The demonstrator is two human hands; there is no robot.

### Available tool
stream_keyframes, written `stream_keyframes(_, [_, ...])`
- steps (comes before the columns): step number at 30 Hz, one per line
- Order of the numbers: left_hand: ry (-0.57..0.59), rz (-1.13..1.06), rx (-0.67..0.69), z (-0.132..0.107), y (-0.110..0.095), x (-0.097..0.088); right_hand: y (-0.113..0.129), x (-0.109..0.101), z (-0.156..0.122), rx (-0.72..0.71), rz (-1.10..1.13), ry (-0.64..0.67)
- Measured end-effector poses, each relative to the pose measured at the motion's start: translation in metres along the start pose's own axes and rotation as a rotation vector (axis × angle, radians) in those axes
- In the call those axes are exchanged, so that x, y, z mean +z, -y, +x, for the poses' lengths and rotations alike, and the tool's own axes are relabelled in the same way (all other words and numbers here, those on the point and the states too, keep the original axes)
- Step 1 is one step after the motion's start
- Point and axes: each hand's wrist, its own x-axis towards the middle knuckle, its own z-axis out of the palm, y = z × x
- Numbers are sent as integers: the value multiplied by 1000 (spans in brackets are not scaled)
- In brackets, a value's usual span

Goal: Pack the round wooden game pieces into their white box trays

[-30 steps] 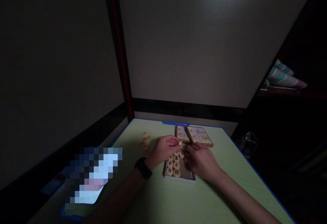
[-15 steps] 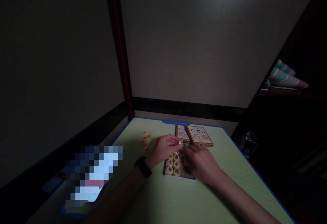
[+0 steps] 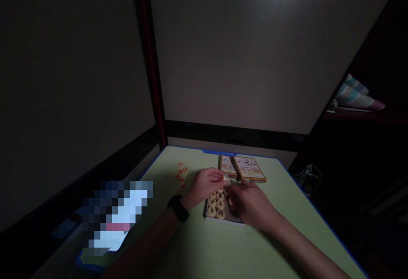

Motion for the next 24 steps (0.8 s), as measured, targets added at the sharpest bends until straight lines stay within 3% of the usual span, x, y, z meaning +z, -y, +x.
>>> stream_keyframes(3, [-2, 30, 11, -3, -2, 2, -4, -3, -1, 14, 128, -33])
stream_keyframes(6, [-8, 71, 24, -6, -3, 6, -6, -1, -1, 35, 315, -205])
stream_keyframes(10, [22, 1, -10, -7, 0, 11, -5, 11, 1, -55, 401, -357])
stream_keyframes(14, [44, -64, -37, -5, 3, 10, -5, 18, 2, -59, 418, -379])
stream_keyframes(18, [-11, -78, -29, -2, 4, 6, -14, 15, 4, -38, 547, -371])
stream_keyframes(24, [-55, 29, 24, 1, 10, 5, -33, 15, 10, -21, 613, -315])
